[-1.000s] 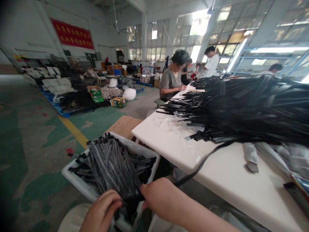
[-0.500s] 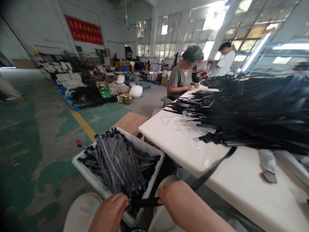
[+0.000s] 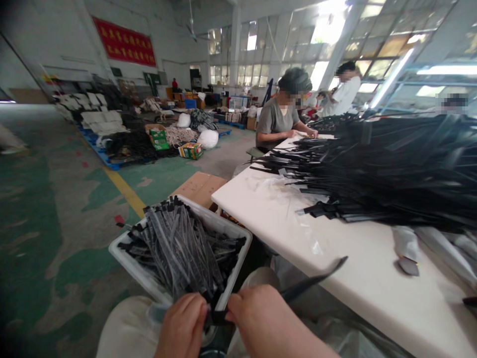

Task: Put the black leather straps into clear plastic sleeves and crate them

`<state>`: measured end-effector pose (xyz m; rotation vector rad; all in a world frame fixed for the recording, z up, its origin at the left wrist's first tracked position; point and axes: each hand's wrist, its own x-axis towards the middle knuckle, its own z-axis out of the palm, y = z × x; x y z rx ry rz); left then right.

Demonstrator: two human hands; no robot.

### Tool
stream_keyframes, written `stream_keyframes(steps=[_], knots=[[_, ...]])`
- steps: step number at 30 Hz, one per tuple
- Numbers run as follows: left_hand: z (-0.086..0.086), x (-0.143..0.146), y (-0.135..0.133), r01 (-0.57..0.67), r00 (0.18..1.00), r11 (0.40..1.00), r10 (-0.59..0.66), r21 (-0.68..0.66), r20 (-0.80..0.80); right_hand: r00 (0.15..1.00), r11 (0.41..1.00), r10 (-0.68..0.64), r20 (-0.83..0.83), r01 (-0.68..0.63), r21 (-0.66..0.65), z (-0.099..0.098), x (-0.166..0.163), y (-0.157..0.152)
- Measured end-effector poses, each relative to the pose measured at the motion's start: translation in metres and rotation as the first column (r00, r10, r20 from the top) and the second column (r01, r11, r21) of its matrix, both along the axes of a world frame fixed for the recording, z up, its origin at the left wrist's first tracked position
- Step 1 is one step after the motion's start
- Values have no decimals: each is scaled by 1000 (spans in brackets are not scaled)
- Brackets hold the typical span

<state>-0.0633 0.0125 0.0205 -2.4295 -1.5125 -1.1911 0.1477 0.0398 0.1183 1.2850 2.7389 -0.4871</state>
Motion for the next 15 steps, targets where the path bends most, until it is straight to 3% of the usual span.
stream_keyframes(steps=[2,7,11,15], knots=[[6,6,2,53,998,998,-54,31,23,1000,1000,21,-22,-21,-1,-1,-1,-2],[19,-8,18,-16,994,997,23,71,-110,984,987,-155,-89,157,16,10,19,7],[23,-1,38,29,988,998,-20,52,-154,991,994,-83,-103,90,58,12,8,23],[29,-8,56,18,993,999,-14,35,-120,983,990,-104,-149,116,77,14,2,42]])
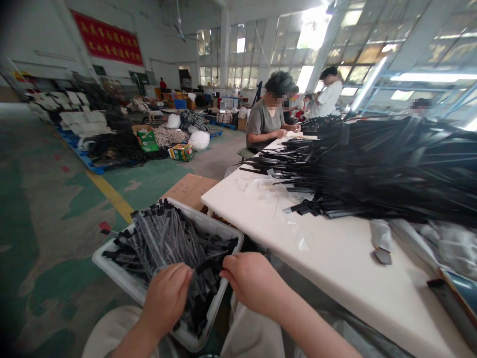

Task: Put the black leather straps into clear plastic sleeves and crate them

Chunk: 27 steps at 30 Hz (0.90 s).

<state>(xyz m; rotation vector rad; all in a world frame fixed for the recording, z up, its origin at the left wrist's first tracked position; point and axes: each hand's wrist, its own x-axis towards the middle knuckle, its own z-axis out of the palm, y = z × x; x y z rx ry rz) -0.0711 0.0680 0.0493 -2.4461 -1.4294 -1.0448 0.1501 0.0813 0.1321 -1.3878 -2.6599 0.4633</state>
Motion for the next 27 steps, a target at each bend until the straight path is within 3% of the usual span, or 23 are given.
stream_keyframes(steps=[4,9,14,19,24,27], knots=[[8,-19,13,19,997,998,-14,-60,80,986,997,79,-144,-79,3,7,11,16],[17,0,9,140,977,986,-122,-92,173,877,935,331,-348,-355,-5,5,-6,24],[21,5,8,141,971,983,-114,-117,211,963,973,230,-140,-231,13,9,-25,23],[20,-22,22,73,981,983,-40,-167,191,996,996,75,-44,-76,-36,25,-4,31],[18,-7,25,136,979,964,-96,-227,181,989,994,87,-121,-94,-54,14,-18,32],[20,1,24,201,970,941,-152,-271,193,970,981,97,-224,-131,-143,2,-32,32]])
